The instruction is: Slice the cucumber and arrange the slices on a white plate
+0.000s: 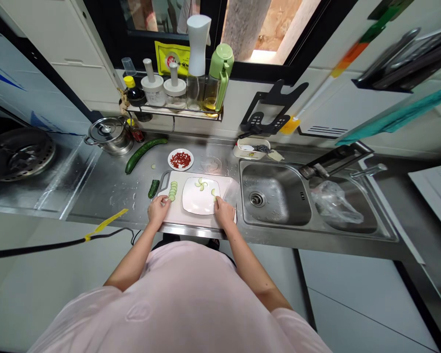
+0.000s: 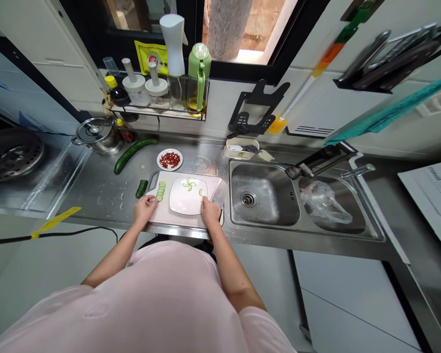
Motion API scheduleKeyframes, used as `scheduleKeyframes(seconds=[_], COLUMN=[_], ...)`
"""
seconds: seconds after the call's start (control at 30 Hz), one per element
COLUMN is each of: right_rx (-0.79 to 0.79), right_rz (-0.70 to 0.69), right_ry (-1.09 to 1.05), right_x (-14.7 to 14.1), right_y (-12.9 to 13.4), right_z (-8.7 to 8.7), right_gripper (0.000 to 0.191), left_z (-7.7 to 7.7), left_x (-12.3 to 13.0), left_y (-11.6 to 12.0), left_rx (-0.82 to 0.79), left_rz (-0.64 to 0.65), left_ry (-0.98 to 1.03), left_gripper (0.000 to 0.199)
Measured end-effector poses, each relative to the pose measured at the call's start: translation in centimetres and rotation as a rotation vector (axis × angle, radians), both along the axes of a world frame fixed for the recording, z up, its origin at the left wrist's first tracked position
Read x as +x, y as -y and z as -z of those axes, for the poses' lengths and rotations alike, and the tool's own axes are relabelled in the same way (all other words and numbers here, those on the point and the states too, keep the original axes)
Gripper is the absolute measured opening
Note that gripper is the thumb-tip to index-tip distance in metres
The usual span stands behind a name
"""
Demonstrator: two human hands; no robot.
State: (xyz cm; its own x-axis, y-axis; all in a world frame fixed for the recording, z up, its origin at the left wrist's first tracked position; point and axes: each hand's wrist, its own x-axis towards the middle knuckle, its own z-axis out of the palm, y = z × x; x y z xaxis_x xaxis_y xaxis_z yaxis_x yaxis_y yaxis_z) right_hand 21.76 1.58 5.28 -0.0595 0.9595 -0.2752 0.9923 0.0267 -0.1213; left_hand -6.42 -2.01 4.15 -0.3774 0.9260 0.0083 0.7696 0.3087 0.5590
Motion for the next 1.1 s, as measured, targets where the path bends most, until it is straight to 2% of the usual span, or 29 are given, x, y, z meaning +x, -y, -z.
scheduleKeyframes(seconds=[0.3,0.7,1.1], right_rx=[-0.003,0.076,0.096], right_rz=[0.047,0.064,0.093], right_ry=[-0.045,-0.111,-0.183], right_x=[-0.3,-0.1,0.2], right_y=[0.5,0.8,1.1], right_z=[-0.5,0.4,0.7], right_gripper=[0.039,0.039,0.041], left_z=[0.2,1.3,1.3], left_x=[0.2,0.7,1.2], left_y=[0.0,-0.6,-0.9], left_rx=[-0.137,-0.121,-0.088], left_rz=[-0.04,-0.064,-0.128], left_ry=[-0.074,-0.116,0.009], left_gripper=[0.034,0.029,0.015])
